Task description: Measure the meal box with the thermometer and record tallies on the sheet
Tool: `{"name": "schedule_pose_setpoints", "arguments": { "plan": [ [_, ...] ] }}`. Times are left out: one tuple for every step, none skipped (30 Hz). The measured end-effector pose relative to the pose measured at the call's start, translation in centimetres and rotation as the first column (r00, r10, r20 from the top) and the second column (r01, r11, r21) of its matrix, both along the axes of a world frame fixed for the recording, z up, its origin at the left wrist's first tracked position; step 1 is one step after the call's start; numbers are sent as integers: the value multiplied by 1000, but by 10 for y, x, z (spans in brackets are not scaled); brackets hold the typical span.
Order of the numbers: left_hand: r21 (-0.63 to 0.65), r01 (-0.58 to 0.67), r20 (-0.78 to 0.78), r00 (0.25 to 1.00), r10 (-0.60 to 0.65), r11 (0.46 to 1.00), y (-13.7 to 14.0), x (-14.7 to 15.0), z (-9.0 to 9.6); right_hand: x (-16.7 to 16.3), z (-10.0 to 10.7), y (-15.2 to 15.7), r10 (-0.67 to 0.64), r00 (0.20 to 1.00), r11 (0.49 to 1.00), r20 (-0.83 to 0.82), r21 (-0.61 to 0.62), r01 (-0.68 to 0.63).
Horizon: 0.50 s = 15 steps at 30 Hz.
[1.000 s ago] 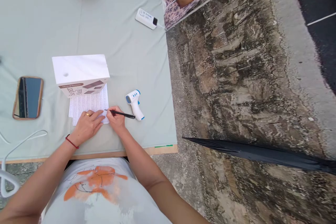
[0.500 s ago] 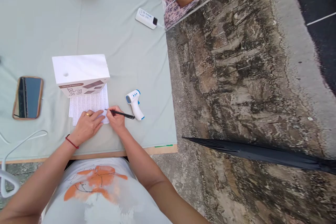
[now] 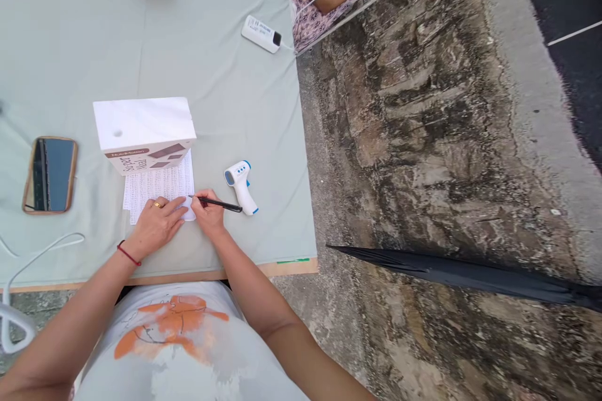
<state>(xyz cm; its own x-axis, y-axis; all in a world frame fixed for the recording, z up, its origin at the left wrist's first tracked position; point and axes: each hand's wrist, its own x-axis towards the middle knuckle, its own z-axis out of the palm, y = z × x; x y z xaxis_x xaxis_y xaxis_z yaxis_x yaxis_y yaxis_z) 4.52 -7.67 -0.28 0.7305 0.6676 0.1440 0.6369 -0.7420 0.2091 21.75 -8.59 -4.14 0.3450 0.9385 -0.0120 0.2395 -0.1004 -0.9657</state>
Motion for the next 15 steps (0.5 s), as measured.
{"name": "schedule_pose_setpoints", "arguments": {
  "plan": [
    [-3,1,0,1000,-1,1000,0,0,0,0,0,0,5,1000,1000,3,6,-5],
    [-6,1,0,1000,-1,1000,0,0,0,0,0,0,9,1000,1000,8,10,-9],
    [-10,-1,1,1000,1,1000,0,0,0,0,0,0,8,1000,1000,12,9,-8],
    [-16,-4,3,1000,4,1000,0,0,0,0,0,0,1,1000,1000,12,5,-2],
    [-23,-7,5,1000,7,1000,0,0,0,-1,0,0,-7,1000,1000,9,-1,7],
    [-29,-9,7,1000,10,1000,0,0,0,-1,0,0,-17,1000,1000,3,-7,17],
    [-31,-11,8,1000,11,999,0,0,0,-1,-1,0,-25,1000,1000,-3,-12,25],
    [-29,-11,9,1000,11,1000,0,0,0,-1,-1,0,-31,999,999,-8,-16,31],
    [-24,-10,7,1000,10,1000,0,0,0,-1,-2,0,-34,999,999,-11,-17,34],
    [-16,-8,5,1000,8,1000,0,0,0,-1,-2,0,-34,999,999,-13,-18,34],
    [-7,-6,5,1000,6,1000,0,0,0,-1,-2,0,-33,999,999,-16,-18,33],
    [0,-4,7,1000,4,1000,0,0,0,-1,-1,0,-33,999,999,-19,-18,33],
    [2,-3,9,1000,3,1000,0,0,0,-1,-1,0,-32,999,999,-20,-17,32],
    [-3,-4,11,1000,4,1000,0,0,0,-1,-1,0,-30,999,999,-20,-16,30],
    [-13,-6,15,1000,6,1000,0,0,0,-1,0,0,-27,999,1000,-18,-15,26]
  ]
}}
